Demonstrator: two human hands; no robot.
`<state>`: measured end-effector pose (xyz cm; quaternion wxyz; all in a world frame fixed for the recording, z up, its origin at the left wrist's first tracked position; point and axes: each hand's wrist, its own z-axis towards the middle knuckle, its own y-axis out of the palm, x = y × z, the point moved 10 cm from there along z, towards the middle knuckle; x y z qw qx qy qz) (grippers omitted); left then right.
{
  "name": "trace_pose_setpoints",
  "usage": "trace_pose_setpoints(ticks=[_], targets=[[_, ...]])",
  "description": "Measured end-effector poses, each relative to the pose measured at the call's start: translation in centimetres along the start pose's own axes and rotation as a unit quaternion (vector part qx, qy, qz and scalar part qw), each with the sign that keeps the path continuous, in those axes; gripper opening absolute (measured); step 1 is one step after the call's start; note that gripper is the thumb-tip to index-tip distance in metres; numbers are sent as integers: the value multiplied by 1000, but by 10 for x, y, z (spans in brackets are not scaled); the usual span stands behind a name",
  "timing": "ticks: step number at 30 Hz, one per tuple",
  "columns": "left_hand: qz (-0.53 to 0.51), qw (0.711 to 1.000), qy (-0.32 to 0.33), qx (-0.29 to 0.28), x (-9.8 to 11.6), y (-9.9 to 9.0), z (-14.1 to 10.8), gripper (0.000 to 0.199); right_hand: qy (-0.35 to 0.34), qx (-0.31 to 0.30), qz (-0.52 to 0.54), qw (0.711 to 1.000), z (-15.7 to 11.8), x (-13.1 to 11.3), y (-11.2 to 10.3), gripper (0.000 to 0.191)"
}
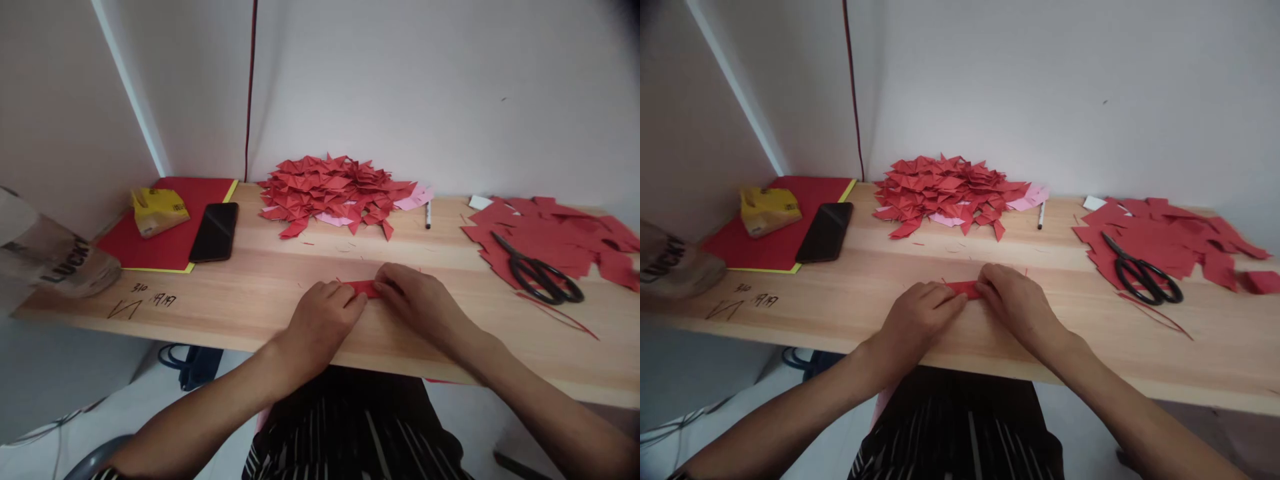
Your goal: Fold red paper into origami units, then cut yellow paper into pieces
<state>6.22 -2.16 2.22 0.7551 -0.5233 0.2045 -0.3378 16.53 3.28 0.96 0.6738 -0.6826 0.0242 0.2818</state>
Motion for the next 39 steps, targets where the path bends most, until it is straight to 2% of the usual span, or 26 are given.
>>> trace_pose_setpoints(ticks=[16, 24, 31, 39], targets=[[54, 997, 4, 62, 4, -7, -2, 28, 3, -3, -129, 992, 7, 0, 10, 16], [65, 994, -11, 86, 2, -8, -1, 26, -9, 36, -169, 985, 5, -4, 9, 16], [70, 995, -18, 64, 2, -5, -2, 29, -21, 43, -172, 984, 9, -5, 9, 16], [74, 996, -17, 43, 1, -1, -2, 31, -4, -21, -159, 987, 15, -2, 13, 16]])
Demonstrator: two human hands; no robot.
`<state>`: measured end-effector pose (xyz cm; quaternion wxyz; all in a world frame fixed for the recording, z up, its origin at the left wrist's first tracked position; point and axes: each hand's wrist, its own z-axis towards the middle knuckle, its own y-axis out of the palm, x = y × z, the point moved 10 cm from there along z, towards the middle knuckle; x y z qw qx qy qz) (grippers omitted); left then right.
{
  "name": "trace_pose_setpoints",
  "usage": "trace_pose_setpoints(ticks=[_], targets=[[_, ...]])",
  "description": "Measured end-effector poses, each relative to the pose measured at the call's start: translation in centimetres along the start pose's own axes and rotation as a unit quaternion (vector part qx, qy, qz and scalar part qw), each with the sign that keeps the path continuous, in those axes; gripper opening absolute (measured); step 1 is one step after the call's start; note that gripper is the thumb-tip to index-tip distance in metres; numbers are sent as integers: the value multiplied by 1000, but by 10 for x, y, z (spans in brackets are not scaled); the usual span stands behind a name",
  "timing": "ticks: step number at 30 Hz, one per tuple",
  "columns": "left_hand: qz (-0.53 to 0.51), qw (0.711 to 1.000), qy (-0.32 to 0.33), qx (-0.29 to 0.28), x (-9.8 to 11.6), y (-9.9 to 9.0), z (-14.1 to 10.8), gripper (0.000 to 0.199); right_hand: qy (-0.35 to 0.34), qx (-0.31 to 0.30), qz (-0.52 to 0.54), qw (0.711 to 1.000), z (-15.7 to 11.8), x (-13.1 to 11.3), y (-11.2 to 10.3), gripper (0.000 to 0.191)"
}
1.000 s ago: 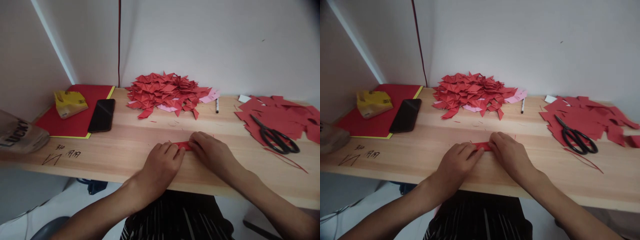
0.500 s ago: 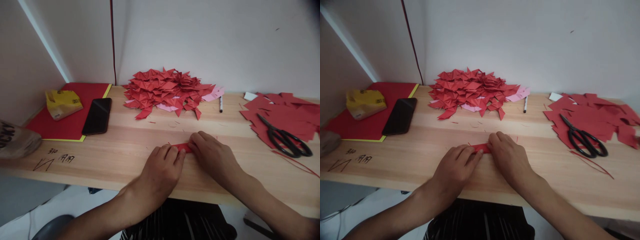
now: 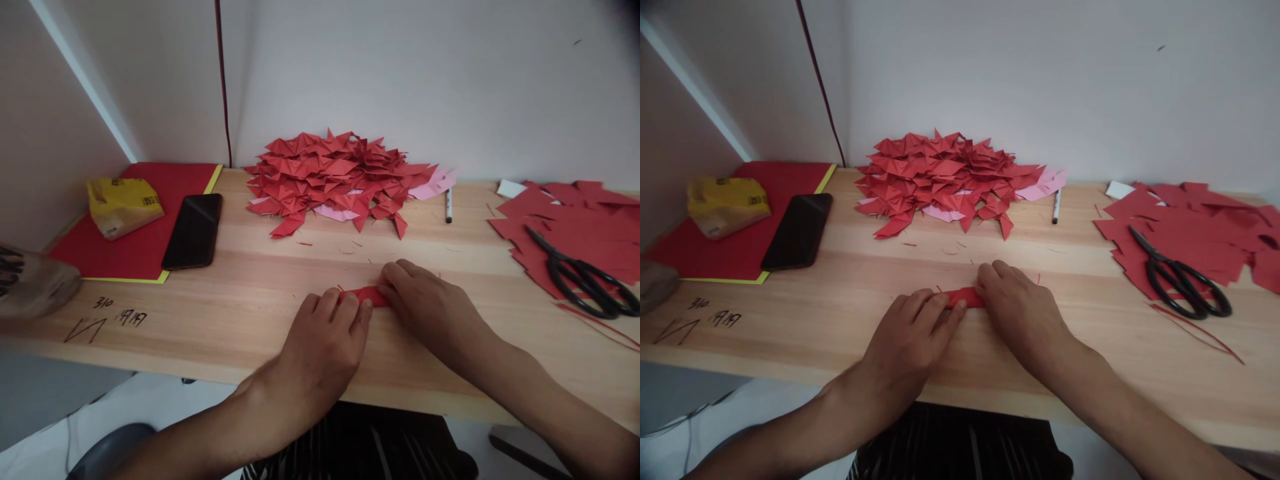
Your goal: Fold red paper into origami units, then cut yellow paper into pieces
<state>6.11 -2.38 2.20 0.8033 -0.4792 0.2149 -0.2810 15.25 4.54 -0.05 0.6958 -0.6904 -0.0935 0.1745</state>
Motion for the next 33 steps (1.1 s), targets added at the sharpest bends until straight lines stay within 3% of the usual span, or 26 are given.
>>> trace_pose_setpoints(ticks=[14, 23, 33], targets=[[5, 1000, 4, -8, 0, 2, 1, 30, 4, 4, -12, 1000, 0, -1, -5, 20], [-5, 999, 15, -45, 3, 9, 0, 35, 47, -8, -56, 997, 0, 8, -8, 22], [-28, 995, 23, -97, 4, 22, -1, 47, 32, 8, -70, 997, -2, 7, -7, 15]])
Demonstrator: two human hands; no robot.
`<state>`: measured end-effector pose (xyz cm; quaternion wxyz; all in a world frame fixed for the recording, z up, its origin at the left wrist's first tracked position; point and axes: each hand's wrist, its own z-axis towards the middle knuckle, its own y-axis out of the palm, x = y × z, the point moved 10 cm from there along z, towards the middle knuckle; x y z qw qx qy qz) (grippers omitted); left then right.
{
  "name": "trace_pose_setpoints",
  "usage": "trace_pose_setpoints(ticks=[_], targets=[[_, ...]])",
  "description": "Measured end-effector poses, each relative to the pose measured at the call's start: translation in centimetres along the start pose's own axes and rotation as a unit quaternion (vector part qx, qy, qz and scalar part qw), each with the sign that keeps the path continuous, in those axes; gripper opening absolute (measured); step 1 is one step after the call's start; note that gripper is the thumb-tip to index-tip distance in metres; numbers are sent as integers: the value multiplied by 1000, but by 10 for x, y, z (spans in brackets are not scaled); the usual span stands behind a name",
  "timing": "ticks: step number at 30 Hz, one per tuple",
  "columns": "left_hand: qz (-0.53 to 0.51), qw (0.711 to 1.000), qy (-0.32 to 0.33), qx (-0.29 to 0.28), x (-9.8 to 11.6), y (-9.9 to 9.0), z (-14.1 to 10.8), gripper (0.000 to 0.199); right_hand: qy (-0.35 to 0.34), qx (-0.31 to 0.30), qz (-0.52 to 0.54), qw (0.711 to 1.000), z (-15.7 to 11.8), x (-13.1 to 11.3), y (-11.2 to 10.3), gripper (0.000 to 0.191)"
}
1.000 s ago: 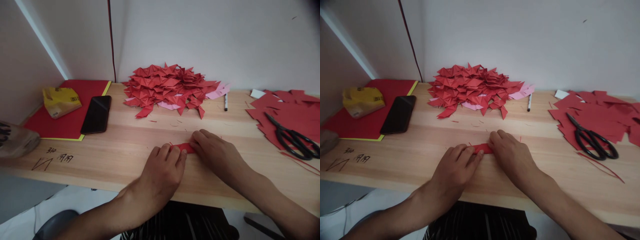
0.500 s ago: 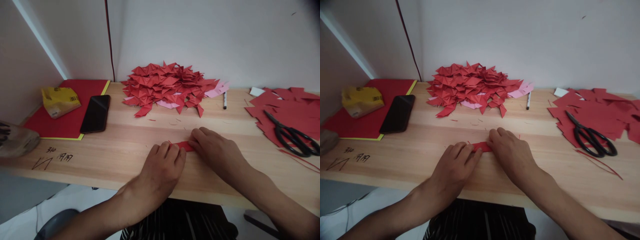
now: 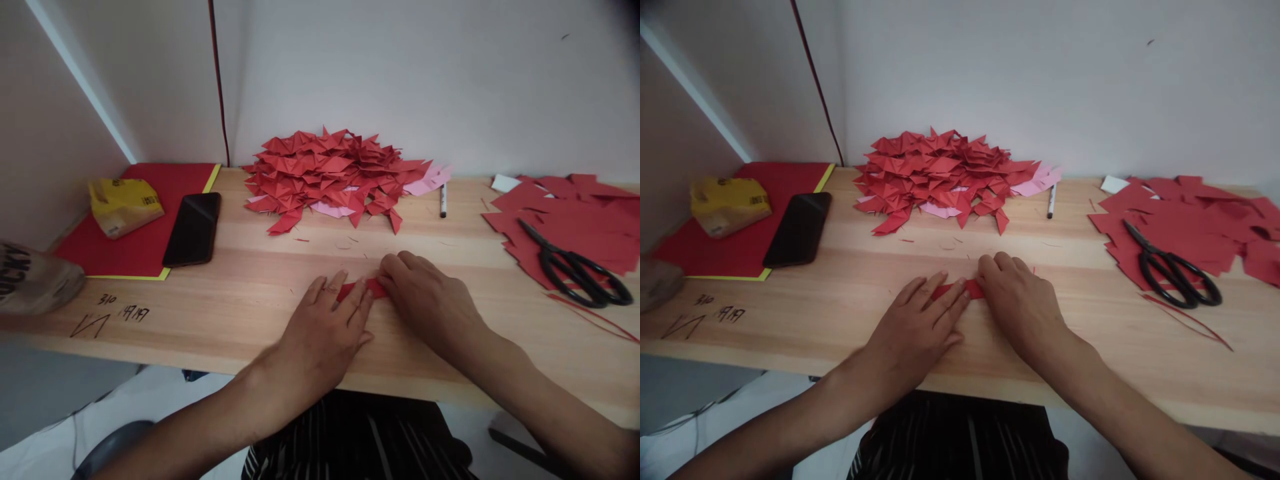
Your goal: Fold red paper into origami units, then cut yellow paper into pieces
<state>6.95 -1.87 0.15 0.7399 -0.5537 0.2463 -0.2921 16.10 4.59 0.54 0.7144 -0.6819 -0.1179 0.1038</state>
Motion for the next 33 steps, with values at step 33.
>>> trace_pose_setpoints(ticks=[33], targets=[[-23, 998, -44, -47, -12, 2, -13, 49, -49, 89, 70, 992, -64, -51, 4, 56]])
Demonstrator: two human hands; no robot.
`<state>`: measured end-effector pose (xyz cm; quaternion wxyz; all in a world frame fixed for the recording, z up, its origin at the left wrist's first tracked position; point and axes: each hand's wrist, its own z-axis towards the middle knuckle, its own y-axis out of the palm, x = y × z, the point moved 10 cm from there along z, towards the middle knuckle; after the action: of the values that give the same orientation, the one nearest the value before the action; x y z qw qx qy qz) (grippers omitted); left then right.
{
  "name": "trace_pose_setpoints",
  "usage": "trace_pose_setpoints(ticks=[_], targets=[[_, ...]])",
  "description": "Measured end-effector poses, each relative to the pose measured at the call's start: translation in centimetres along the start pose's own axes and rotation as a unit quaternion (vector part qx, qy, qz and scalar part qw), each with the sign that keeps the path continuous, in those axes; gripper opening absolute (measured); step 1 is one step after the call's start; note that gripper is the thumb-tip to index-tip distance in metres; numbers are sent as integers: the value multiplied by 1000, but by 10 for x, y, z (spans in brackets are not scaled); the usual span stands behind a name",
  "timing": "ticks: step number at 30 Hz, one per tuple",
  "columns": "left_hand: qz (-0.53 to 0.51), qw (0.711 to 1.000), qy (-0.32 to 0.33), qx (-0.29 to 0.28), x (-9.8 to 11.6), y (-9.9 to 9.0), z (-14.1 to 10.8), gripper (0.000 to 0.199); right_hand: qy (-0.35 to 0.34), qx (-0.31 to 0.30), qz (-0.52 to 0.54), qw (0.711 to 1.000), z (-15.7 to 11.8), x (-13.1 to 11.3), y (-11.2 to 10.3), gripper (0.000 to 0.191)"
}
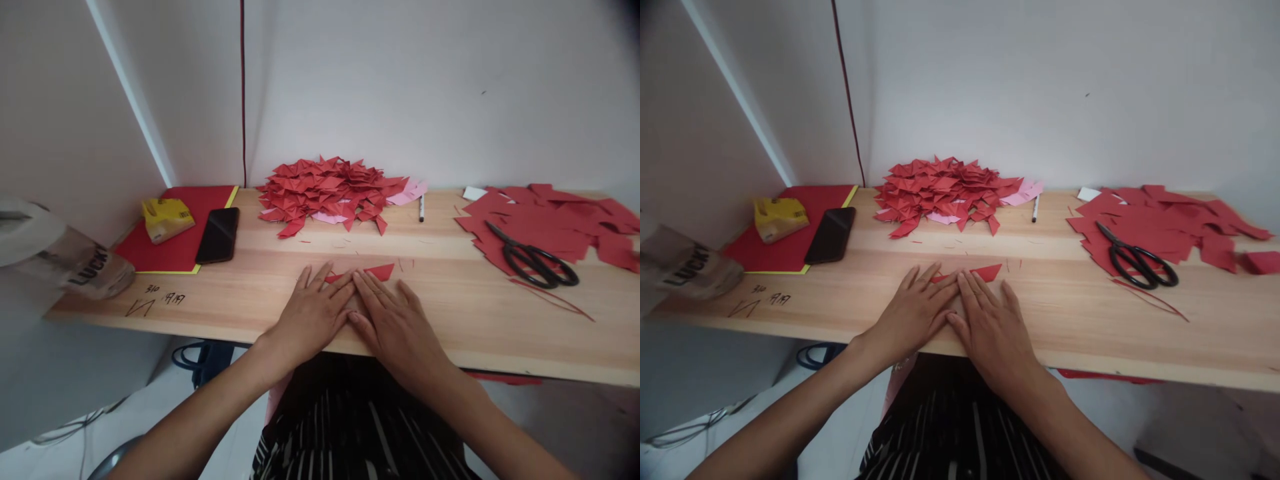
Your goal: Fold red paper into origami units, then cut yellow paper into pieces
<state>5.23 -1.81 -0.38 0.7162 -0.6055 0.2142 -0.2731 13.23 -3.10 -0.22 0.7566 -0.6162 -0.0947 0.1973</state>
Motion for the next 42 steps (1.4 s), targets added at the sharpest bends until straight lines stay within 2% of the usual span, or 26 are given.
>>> trace_pose_setpoints(ticks=[9, 14, 17, 19, 23, 29, 31, 34, 37, 42], targets=[[-25, 1000, -10, 4, -1, -2, 0, 44, 17, -2, -54, 998, -17, 26, -6, 56], [-34, 999, -13, -9, -3, 2, 0, 47, 7, 18, -57, 998, -4, 14, -17, 55], [-33, 999, -16, -14, -4, 4, 0, 49, -18, 5, -33, 999, 6, -1, -10, 58], [-32, 999, -15, -17, -4, 5, 0, 50, -13, -9, -22, 1000, 8, -2, -1, 59], [-34, 999, -17, -15, -4, 4, 0, 48, 8, 2, -33, 999, 3, 14, 4, 59], [-50, 998, -21, -18, -5, 3, 1, 45, 33, 21, -74, 997, -10, 42, -3, 56], [-53, 998, -19, -16, -5, 3, 1, 45, 33, 25, -81, 996, -8, 39, -7, 55], [-54, 998, -20, -15, -5, 2, 0, 46, 9, 28, -70, 997, 0, 20, -11, 57], [-51, 998, -16, -19, -4, 2, 0, 49, -15, -11, -41, 999, 6, 2, -2, 59], [-35, 999, -14, -20, -3, 3, 1, 48, -2, -38, -13, 999, 7, 1, 7, 60]])
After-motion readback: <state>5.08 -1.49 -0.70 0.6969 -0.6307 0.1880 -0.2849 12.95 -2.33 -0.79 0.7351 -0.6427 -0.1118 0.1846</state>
